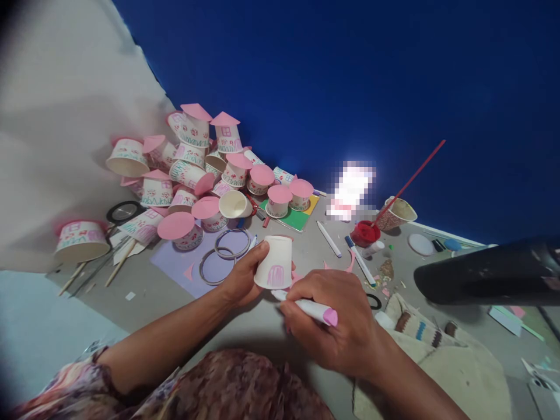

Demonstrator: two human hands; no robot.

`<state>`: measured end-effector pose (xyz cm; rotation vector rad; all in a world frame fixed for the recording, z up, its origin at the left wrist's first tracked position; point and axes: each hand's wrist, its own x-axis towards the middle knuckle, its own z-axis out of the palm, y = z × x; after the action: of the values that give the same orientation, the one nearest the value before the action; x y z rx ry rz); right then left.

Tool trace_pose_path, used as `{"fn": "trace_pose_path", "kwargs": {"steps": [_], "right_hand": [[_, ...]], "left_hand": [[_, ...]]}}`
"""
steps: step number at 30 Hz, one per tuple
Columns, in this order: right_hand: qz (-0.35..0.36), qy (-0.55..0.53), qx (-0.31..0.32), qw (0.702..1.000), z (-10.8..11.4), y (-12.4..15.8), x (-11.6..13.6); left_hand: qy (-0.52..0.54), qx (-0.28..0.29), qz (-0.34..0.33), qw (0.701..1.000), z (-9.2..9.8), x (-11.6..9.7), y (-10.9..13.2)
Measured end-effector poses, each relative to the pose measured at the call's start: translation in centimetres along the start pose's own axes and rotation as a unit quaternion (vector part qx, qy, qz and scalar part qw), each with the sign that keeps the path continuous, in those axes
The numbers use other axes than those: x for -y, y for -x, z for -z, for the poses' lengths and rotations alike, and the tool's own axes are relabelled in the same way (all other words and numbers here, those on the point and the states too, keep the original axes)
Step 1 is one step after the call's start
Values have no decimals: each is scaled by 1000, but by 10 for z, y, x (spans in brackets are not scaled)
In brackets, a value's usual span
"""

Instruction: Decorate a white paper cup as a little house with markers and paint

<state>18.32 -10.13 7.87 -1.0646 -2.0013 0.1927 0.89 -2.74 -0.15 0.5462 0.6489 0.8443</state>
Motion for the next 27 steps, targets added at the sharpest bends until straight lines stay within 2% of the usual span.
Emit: {"fn": "trace_pose_path", "kwargs": {"steps": [3,8,12,16,21,27], "right_hand": [[3,7,-39,999,3,0,-1],[4,92,-104,990,13,-6,-16],[-78,95,-46,991,15,6,-42],[-151,71,3,986,0,37,-72],[-148,102,24,983,-22,61,-99],[-156,98,17,983,-32,65,-107]], "left_hand": [[14,-15,3,1000,1,-1,-2],[43,-31,41,998,1,-7,-5],[47,-14,60,997,2,-13,-3],[31,-19,61,997,5,-14,-4],[25,-51,41,998,8,-12,-9],[-12,-65,43,997,10,-10,-14]]}}
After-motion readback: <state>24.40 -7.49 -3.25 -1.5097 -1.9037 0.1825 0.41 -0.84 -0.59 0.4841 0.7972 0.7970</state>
